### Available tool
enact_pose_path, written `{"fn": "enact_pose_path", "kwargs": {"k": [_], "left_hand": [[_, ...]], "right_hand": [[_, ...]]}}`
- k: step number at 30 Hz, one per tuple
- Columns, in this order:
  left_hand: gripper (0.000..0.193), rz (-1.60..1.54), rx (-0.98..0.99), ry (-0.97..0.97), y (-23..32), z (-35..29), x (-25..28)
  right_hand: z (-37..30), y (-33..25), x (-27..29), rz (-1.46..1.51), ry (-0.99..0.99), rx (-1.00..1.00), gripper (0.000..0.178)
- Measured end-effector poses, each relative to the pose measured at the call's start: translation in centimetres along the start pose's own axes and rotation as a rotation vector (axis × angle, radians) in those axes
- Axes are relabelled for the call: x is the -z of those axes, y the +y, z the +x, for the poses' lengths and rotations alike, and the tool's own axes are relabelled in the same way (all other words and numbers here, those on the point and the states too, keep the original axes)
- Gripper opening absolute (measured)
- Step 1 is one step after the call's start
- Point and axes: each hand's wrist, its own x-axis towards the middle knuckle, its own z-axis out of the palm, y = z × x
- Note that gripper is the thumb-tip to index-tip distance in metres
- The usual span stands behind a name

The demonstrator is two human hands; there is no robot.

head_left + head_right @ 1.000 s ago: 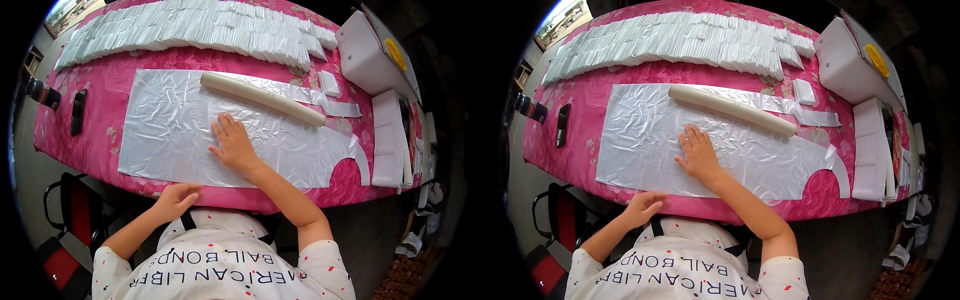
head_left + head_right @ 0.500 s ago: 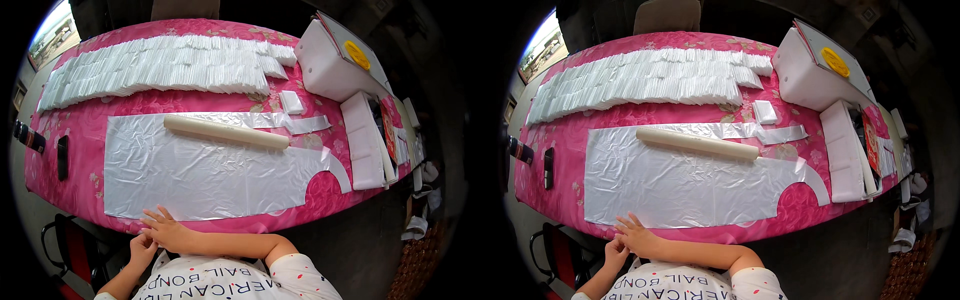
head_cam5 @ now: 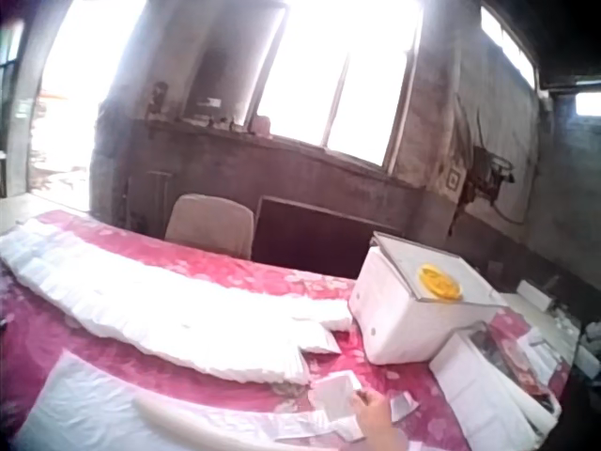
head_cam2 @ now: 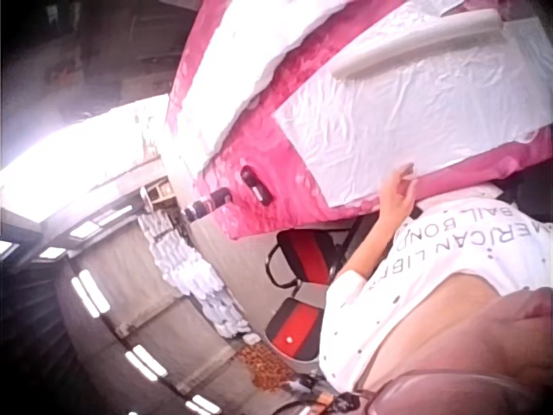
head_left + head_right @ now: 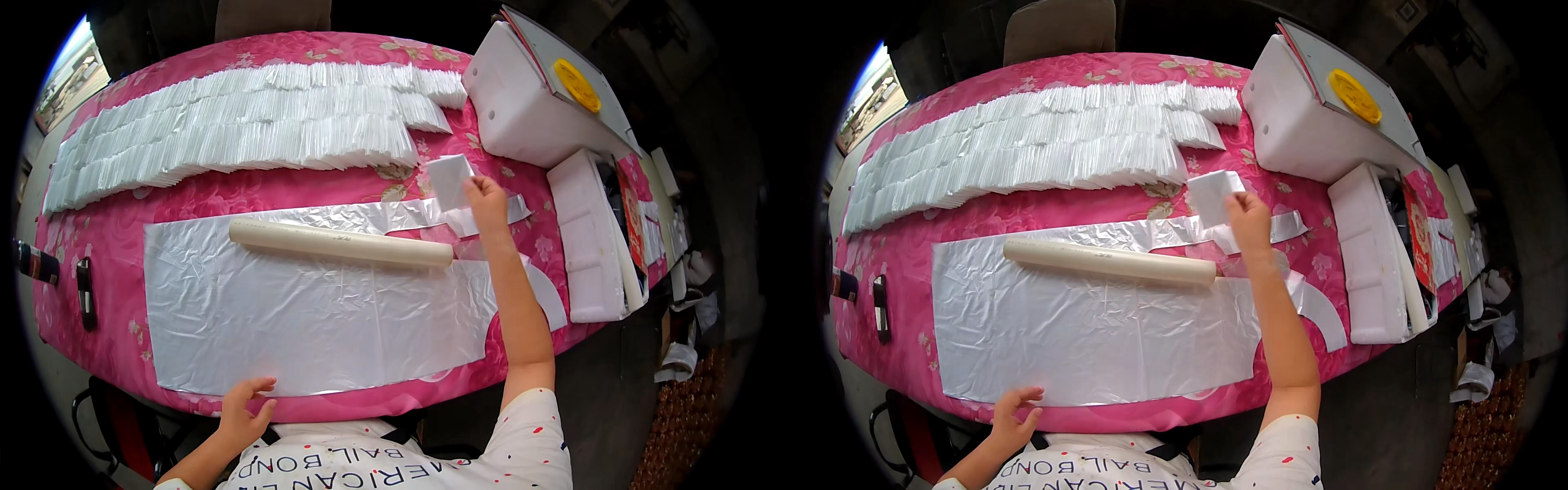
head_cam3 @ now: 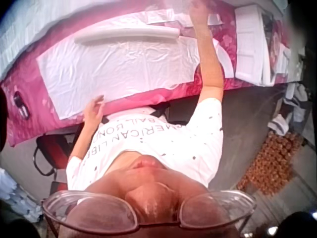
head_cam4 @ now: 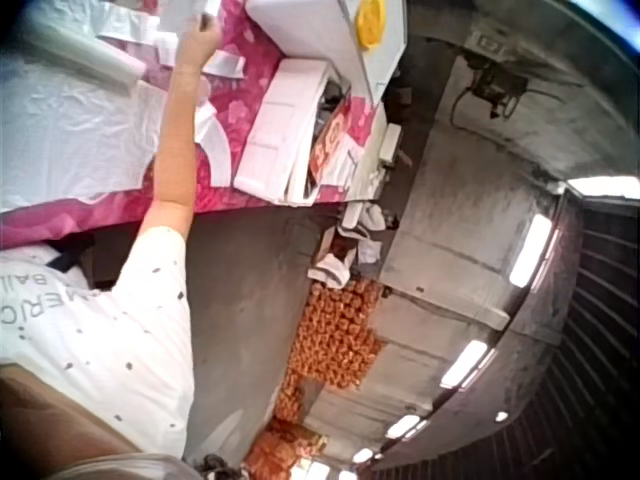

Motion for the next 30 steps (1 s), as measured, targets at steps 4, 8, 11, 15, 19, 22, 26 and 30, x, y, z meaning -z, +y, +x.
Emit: {"fn": "enact_pose_path", "kwargs": {"k": [4,8,11,15,19,22,26,30], "left_hand": [[0.034,-0.012,0.026,-0.026,0.2,0.6,-0.3],[0.034,0.028,0.056,-0.041,0.2,0.5,0.0],[0.035,0.014,0.053,-0.039,0.3,1.2,0.3],[0.037,0.003,0.014,-0.028,-0.2,1.2,0.5],[0.041,0.085,-0.099,-0.083,0.7,2.6,0.4],[0.050,0.215,-0.224,-0.151,1.9,4.9,-0.5],[0.067,0.387,-0.388,-0.075,2.8,7.8,-4.2],[0.075,0.447,-0.523,-0.086,2.8,9.1,-7.5]], "right_hand": [[5.5,2.3,1.0,-0.467,0.140,-0.030,0.023],[6.3,4.2,-0.2,-0.903,0.173,-0.012,0.030],[5.2,4.1,-1.2,-0.998,0.459,0.369,0.036],[-0.6,0.2,-3.4,-0.695,0.014,0.625,0.041],[-9.8,-3.2,-4.7,-0.610,-0.469,0.636,0.043],[-14.7,-3.7,-3.9,-0.659,-0.553,0.532,0.046],[-22.3,-4.6,-3.4,-0.528,-0.724,0.350,0.049],[-25.1,-2.8,-1.9,-0.486,-0.746,0.492,0.050]]}}
